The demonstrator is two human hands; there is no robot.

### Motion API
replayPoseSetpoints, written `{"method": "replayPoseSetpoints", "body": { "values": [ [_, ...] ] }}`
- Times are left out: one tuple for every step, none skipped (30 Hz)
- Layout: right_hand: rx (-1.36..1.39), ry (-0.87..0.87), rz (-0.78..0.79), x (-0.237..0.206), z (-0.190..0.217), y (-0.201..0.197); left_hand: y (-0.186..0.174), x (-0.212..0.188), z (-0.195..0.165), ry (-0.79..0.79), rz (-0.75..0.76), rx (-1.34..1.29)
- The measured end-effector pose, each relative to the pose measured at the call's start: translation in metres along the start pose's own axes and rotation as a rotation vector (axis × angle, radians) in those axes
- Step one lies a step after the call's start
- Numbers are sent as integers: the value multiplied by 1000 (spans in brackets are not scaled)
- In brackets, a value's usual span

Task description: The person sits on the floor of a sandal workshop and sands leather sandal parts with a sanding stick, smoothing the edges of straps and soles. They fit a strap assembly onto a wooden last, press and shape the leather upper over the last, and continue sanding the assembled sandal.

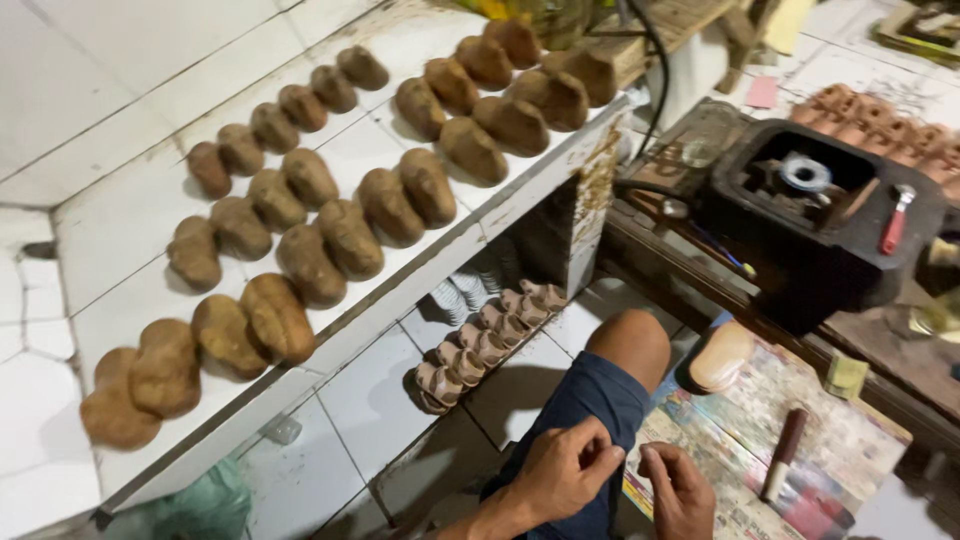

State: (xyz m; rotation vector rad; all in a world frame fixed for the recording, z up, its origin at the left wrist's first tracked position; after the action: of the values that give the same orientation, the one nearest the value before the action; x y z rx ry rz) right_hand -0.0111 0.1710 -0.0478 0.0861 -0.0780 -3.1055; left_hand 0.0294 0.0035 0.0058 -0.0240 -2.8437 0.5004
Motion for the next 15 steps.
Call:
{"method": "replayPoseSetpoints", "body": {
  "values": [
    [-26,35,-1,0,-3,-1,0,2,1,-25,9,0],
    [-52,70,14,1,-7,1,1,5,-3,8,11,17],
    [-79,109,34,0,-11,2,1,6,-7,35,9,34],
    [-194,145,12,0,-14,0,2,8,-12,63,12,50],
    [-308,179,-19,1,-17,-3,2,9,-14,62,12,82],
    [-420,211,-59,1,-19,-8,1,12,-17,69,19,113],
    [-364,186,-64,2,-16,-9,-2,17,-21,78,26,145],
    [-309,161,-68,3,-12,-11,-13,24,-24,75,-20,155],
    [-256,137,-69,4,-8,-12,-28,36,-27,69,-66,163],
    [-222,160,-71,5,-9,-15,-49,53,-29,62,-113,170],
    [-188,182,-73,6,-10,-19,-68,71,-23,-17,-119,-49],
    [-155,207,-75,8,-12,-22,-104,95,-52,217,-311,134],
    [-141,209,-77,8,-13,-27,-131,127,-50,203,-287,-74],
    [-130,216,-85,7,-14,-32,-160,154,-54,229,-331,-171],
    [-119,219,-99,7,-15,-39,-205,177,-60,123,-419,404]
  ]
}}
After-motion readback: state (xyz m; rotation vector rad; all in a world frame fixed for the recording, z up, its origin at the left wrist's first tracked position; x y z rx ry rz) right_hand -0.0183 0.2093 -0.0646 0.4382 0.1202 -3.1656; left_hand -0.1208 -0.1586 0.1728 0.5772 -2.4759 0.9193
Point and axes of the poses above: each hand's wrist, its own x-axis towards the middle knuckle, its own y-axis out of the palm, z = x × y, the point moved 10 cm from there along x, towards the middle knuckle, and after that the axes turned 10 degrees about y, right-handed, at the moved point
